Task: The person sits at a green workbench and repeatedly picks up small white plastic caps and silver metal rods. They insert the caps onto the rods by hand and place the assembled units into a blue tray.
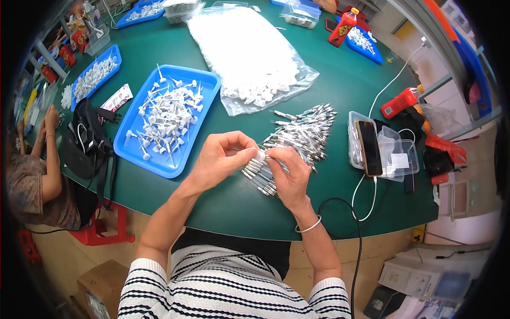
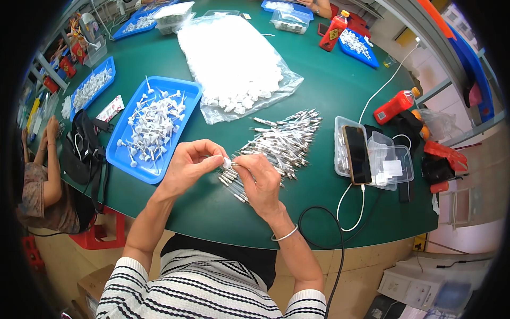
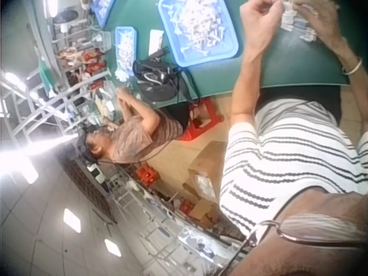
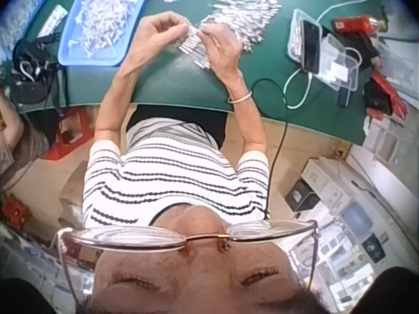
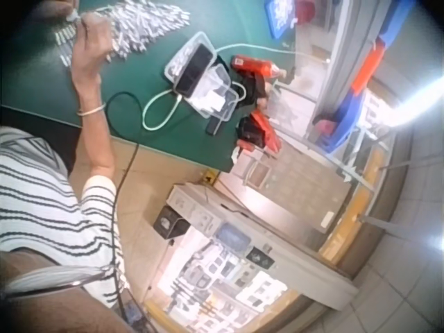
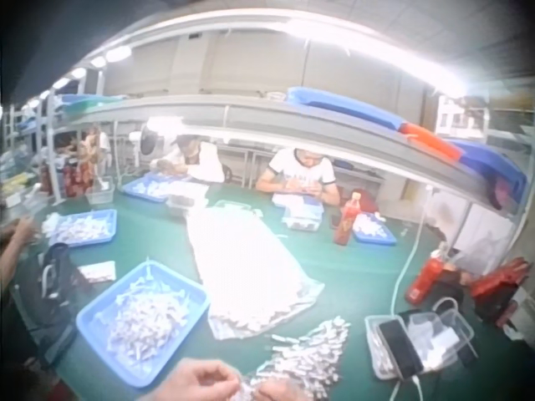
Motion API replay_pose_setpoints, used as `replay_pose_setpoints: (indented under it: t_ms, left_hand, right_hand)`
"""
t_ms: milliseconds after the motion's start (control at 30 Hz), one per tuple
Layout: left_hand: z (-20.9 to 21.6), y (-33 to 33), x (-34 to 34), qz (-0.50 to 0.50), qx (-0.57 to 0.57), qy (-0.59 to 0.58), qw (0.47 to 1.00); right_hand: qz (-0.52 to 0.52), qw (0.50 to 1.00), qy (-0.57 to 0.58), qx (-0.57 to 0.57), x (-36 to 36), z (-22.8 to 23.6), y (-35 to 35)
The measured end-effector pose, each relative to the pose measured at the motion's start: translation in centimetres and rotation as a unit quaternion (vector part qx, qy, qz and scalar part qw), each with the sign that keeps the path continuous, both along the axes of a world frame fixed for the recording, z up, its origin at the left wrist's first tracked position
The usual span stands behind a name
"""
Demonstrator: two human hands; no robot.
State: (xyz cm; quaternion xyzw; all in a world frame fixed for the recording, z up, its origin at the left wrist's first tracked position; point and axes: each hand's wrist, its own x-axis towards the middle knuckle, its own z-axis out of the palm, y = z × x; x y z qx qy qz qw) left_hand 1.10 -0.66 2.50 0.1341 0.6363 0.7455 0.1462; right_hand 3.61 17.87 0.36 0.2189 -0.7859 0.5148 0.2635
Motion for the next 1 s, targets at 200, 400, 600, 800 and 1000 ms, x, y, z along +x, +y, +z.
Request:
replay_pose_setpoints:
  t_ms: [200, 400, 600, 800, 1000]
  left_hand:
    - [-0.2, -0.2, -0.2, -0.04, 0.067, -0.057, 0.995]
    - [-0.6, 0.8, 0.2, -0.039, 0.145, -0.073, 0.986]
    - [-0.8, 1.0, 0.3, -0.036, 0.172, -0.075, 0.982]
    - [-0.3, 1.0, 0.1, -0.042, 0.185, -0.093, 0.977]
    - [-0.6, 0.6, 0.1, -0.065, 0.128, -0.089, 0.986]
  right_hand:
    - [0.036, 0.995, -0.074, -0.057, 0.3, -0.4, -0.2]
    - [0.057, 0.98, -0.14, -0.127, 0.7, -0.8, 0.1]
    - [0.082, 0.961, -0.171, -0.203, 0.9, -0.7, -0.1]
    - [0.101, 0.954, -0.174, -0.223, 0.7, -1.1, -0.2]
    - [0.107, 0.953, -0.171, -0.224, 0.8, -1.3, -0.1]
